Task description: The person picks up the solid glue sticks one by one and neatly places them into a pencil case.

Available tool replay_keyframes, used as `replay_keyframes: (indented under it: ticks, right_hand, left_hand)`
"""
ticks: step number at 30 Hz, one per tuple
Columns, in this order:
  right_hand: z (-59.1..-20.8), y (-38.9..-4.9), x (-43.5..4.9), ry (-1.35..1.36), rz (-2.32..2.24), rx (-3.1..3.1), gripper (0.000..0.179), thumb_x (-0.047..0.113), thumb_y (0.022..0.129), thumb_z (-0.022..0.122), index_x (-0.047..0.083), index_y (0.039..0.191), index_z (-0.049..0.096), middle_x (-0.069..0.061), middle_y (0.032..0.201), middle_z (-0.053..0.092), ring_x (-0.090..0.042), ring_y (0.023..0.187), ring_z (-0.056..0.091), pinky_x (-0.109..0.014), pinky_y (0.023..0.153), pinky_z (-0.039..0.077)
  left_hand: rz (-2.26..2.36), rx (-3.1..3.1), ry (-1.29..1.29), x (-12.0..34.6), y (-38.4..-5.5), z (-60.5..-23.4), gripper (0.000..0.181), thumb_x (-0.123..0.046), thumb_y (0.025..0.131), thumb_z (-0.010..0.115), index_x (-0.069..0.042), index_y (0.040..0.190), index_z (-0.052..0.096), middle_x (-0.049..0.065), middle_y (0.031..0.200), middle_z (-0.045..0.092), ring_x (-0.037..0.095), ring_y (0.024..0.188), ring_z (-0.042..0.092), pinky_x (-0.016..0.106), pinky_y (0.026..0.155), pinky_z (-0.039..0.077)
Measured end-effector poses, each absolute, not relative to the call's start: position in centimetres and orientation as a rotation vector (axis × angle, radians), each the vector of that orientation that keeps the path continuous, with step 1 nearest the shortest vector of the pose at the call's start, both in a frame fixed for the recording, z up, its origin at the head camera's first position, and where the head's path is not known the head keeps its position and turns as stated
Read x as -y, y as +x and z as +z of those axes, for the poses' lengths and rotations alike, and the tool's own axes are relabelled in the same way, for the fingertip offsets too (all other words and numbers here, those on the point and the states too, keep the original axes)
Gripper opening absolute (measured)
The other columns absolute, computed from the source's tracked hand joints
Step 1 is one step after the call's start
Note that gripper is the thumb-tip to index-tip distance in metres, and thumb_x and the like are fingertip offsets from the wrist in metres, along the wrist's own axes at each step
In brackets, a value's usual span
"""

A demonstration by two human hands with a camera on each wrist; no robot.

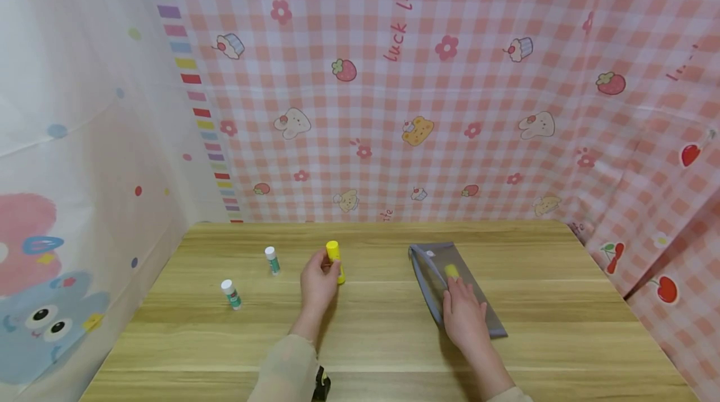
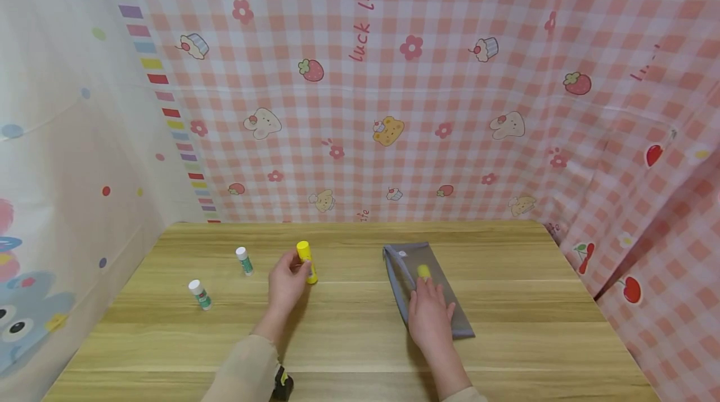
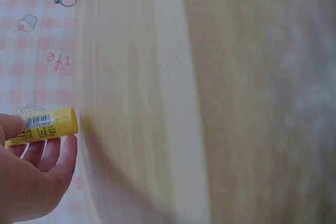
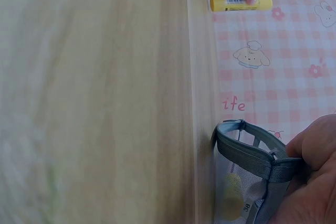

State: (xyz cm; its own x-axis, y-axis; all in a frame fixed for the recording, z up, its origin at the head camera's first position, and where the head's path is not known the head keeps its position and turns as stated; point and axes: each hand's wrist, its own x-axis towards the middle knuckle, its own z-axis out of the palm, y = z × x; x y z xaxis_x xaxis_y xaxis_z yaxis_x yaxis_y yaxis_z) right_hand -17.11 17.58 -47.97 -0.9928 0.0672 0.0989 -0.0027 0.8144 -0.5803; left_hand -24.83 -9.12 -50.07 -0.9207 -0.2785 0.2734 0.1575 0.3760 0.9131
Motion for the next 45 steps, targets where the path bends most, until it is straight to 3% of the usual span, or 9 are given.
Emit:
replay_keyframes:
  ticks: [12, 18, 32, 45]
  right_hand:
    - [-47.8, -17.0, -17.5, -0.080, 0.927, 2.880, 0.043, 0.012, 0.105, 0.039, -0.012, 0.140, 0.044, -0.036, 0.146, 0.035, -0.055, 0.136, 0.028, -0.079, 0.104, 0.017]
    - [-47.8, -17.0, -17.6, -0.090, 0.937, 2.884, 0.043, 0.012, 0.105, 0.037, -0.012, 0.141, 0.043, -0.035, 0.146, 0.034, -0.055, 0.136, 0.026, -0.078, 0.105, 0.015]
    - [-47.8, -17.2, -17.6, -0.092, 0.932, 2.884, 0.043, 0.012, 0.105, 0.037, -0.011, 0.141, 0.042, -0.035, 0.147, 0.033, -0.055, 0.136, 0.027, -0.078, 0.105, 0.016]
    - [-48.0, -17.2, -17.7, -0.089, 0.939, 2.869, 0.043, 0.011, 0.105, 0.037, -0.012, 0.141, 0.043, -0.036, 0.146, 0.034, -0.055, 0.136, 0.027, -0.079, 0.104, 0.016]
  left_hand:
    - [-1.707, 2.274, 0.056, 6.9, -24.3, -49.3, 0.023, 0.000, 0.089, 0.069, 0.008, 0.110, 0.065, 0.017, 0.094, 0.068, 0.029, 0.087, 0.065, 0.039, 0.079, 0.058]
    - [-1.848, 2.255, 0.057, 5.8, -23.8, -49.2, 0.024, 0.000, 0.089, 0.068, 0.009, 0.111, 0.064, 0.017, 0.095, 0.067, 0.025, 0.086, 0.064, 0.035, 0.069, 0.060]
    - [-2.142, 2.235, 0.098, 3.3, -22.7, -49.2, 0.028, -0.004, 0.091, 0.068, 0.009, 0.116, 0.062, 0.012, 0.091, 0.060, 0.015, 0.064, 0.061, 0.039, 0.061, 0.061]
    - [-2.296, 2.199, 0.132, 1.0, -21.9, -49.4, 0.032, -0.005, 0.092, 0.068, 0.007, 0.119, 0.059, 0.013, 0.095, 0.060, 0.018, 0.070, 0.063, 0.042, 0.061, 0.061]
